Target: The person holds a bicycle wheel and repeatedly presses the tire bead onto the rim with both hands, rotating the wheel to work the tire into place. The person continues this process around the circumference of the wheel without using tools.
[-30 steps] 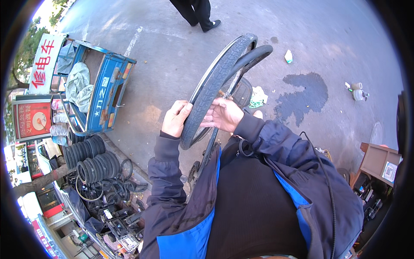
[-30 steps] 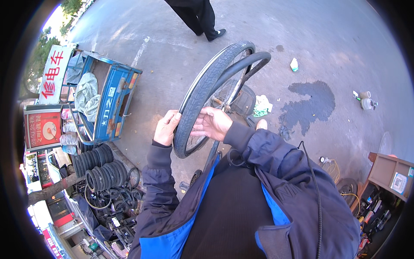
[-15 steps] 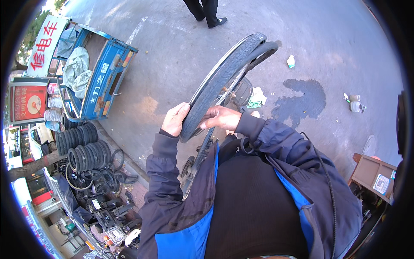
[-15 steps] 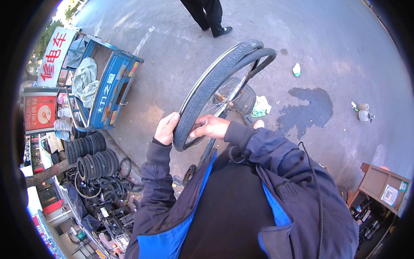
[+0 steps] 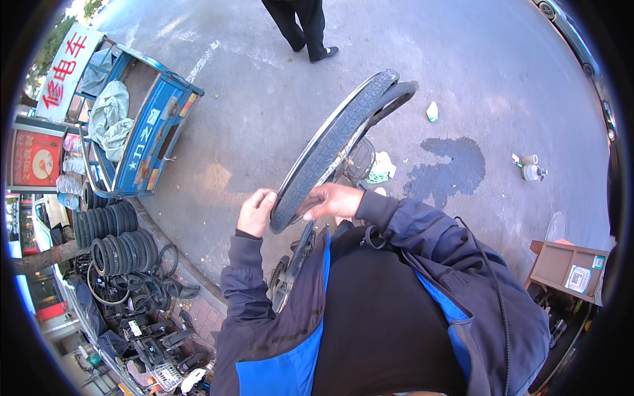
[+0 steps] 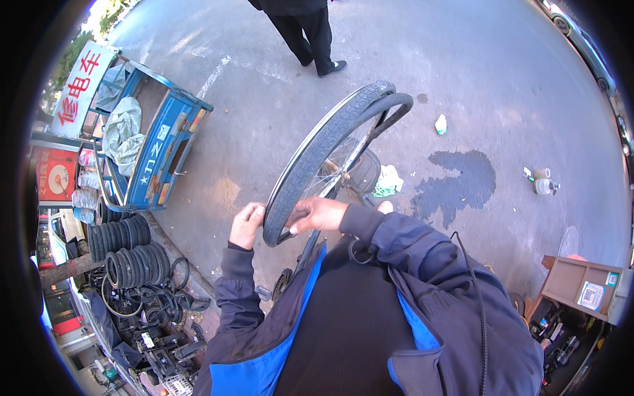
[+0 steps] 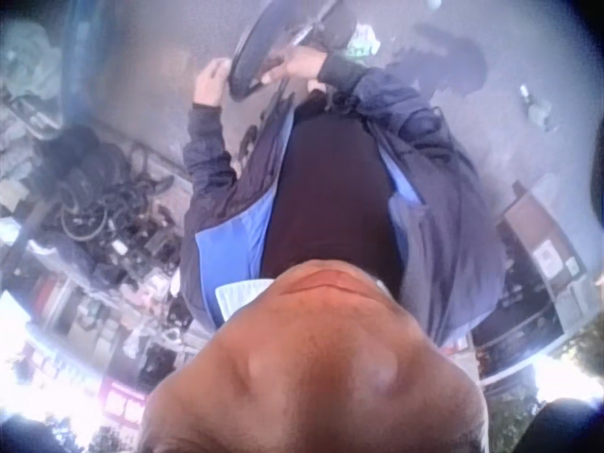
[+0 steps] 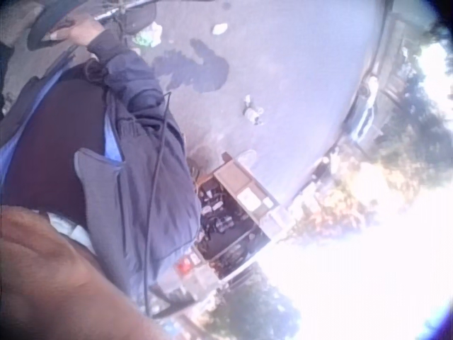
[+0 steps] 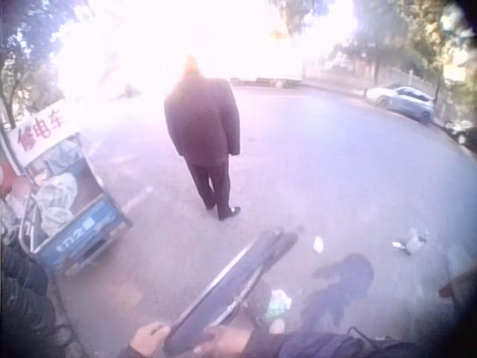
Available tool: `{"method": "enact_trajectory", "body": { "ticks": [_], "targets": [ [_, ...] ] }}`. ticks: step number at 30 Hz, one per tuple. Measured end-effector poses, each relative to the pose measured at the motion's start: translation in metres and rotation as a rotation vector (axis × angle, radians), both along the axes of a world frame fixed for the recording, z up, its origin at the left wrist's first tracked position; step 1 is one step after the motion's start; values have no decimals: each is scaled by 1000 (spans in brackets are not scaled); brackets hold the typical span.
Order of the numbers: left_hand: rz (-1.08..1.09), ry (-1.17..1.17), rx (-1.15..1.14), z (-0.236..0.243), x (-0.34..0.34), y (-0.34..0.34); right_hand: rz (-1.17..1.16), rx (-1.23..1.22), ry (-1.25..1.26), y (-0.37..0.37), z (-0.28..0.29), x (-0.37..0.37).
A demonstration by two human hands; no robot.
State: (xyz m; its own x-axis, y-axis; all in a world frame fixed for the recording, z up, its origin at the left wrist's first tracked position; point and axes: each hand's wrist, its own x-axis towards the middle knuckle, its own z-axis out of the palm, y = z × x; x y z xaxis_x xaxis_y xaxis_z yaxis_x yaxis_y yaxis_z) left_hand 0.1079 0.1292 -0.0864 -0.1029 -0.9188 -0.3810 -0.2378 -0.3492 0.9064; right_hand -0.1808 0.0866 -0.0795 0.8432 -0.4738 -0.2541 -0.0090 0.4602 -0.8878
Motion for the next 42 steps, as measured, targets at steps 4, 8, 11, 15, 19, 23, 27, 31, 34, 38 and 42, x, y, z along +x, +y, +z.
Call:
{"method": "enact_trajectory", "body": {
  "ticks": [4,8,11,15,19,23,27,31,34,38,42],
  "targets": [
    [27,123,-118,-29,6,17,-22,-18,0,5,-7,11],
    [49,216,-77,-28,-8,8,-53,47,-36,3,-7,12],
    [-11,268,-86,-10,-24,-13,-145,146,-163,0,-4,7],
    [-153,329,-93,15,-40,-41,-341,227,-213,-2,1,-10],
    [-222,413,-45,30,-49,-54,-466,283,-153,-4,9,-21],
    [-186,324,-77,31,-49,-48,-553,285,-183,0,22,-18],
    [-60,284,-143,16,-31,-28,-400,146,-117,9,28,-6],
    [37,251,-133,-12,6,0,-504,176,-155,8,26,-3],
    [97,230,-88,-35,18,28,-673,265,-193,-1,28,-14],
    [200,103,-164,-42,6,68,-706,293,-337,-39,36,-55],
    [262,-55,-190,-39,-24,78,-699,326,-407,-67,35,-79]
  ]
}}
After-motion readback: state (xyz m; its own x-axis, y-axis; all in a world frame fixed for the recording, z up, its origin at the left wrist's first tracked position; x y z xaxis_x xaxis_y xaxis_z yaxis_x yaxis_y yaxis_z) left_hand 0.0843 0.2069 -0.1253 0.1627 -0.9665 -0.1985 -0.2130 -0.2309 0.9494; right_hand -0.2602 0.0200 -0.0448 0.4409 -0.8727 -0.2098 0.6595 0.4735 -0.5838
